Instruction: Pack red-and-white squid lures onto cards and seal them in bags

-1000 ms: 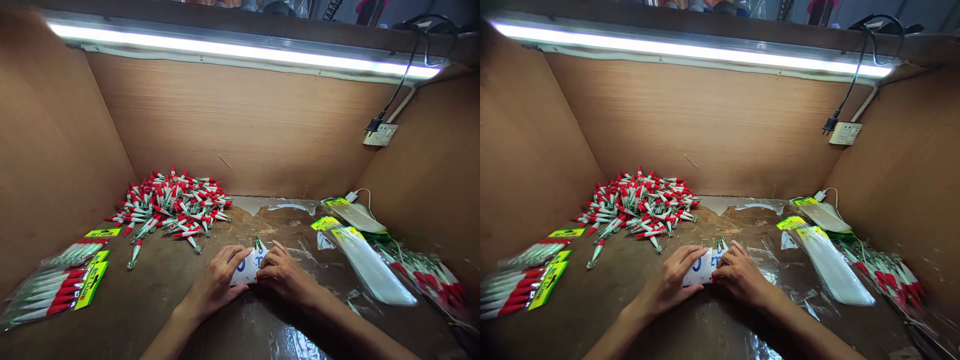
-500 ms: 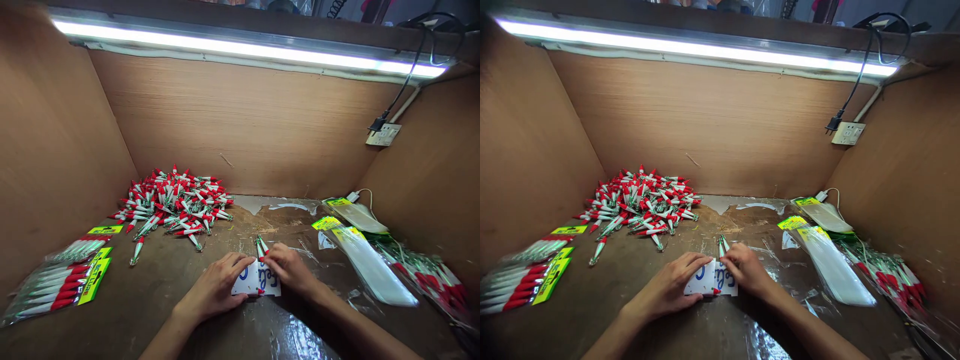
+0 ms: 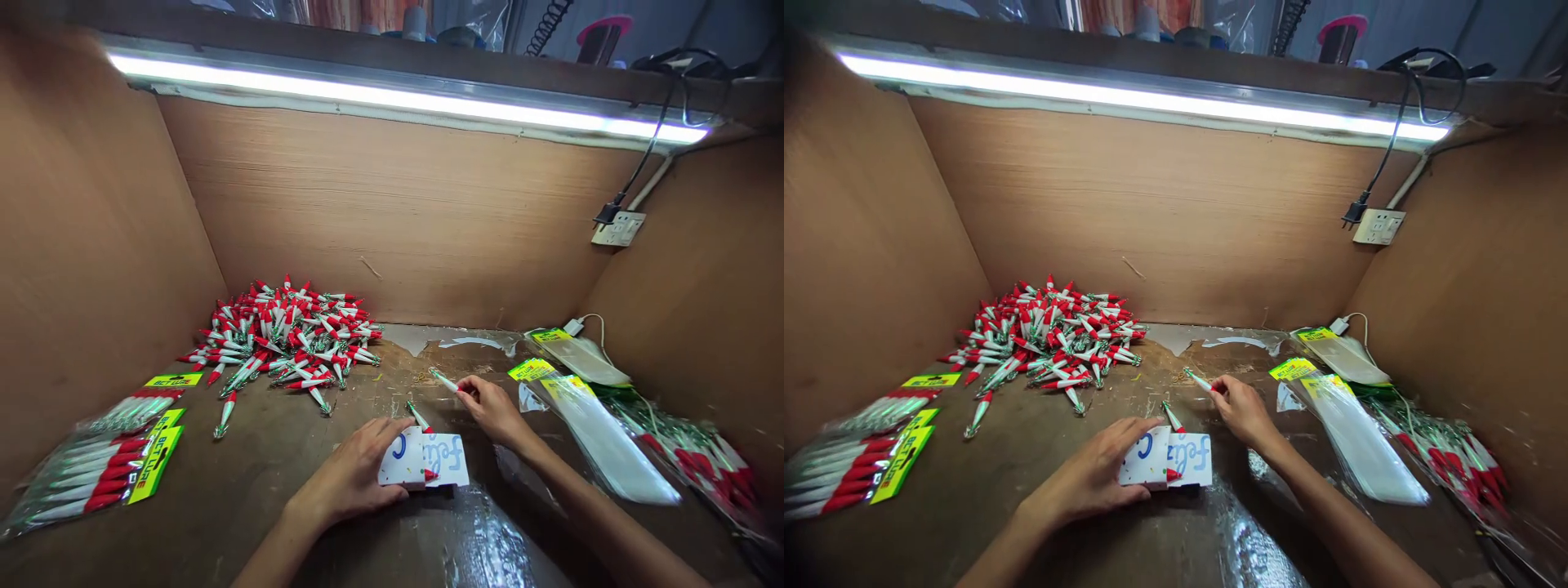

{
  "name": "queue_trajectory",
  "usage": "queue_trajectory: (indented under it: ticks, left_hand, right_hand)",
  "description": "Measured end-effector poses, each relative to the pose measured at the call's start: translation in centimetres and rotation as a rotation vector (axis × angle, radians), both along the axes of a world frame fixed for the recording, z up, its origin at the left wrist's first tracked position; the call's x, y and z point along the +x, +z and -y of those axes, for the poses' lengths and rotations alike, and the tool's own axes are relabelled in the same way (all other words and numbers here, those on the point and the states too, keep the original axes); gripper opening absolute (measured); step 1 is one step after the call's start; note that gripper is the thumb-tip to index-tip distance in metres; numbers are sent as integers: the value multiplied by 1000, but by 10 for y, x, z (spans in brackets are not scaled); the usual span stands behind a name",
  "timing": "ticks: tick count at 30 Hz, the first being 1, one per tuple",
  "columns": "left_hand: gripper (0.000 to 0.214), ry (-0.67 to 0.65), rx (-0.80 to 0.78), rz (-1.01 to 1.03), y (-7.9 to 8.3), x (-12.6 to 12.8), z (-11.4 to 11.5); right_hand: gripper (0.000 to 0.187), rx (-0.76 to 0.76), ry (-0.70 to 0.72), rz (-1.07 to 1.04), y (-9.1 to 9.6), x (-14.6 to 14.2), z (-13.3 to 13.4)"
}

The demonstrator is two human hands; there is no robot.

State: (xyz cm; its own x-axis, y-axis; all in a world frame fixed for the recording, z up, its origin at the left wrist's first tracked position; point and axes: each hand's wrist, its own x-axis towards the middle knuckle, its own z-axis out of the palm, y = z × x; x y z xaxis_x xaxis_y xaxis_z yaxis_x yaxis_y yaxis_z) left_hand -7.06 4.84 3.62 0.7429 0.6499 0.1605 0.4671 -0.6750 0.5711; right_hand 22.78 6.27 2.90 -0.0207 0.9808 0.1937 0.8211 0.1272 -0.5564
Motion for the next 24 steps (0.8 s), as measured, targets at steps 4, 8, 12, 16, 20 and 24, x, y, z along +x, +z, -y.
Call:
queue_trajectory:
  ticks: [4, 8, 12, 16, 20, 24]
  left_hand:
    - [94, 1, 46, 53, 6, 1, -1]
    - [93, -16, 83, 69, 6, 5, 1]
    - [90, -10, 91, 82, 7, 10, 7]
    - [88, 8, 134, 105, 10, 9, 6]
    - [87, 62, 206, 98, 15, -6, -7]
    - [80, 200, 340, 81, 21, -30, -23]
  right_hand:
    - [20, 17, 268, -15, 22, 13, 41]
    - [20, 113, 305, 140, 21, -4, 66]
    - [18, 196, 326, 212, 11, -35, 63]
    - [15, 232, 498, 188, 17, -46, 52]
    - [23, 260, 367, -114, 22, -31, 33]
    - [24, 140, 88, -174, -3, -30, 16]
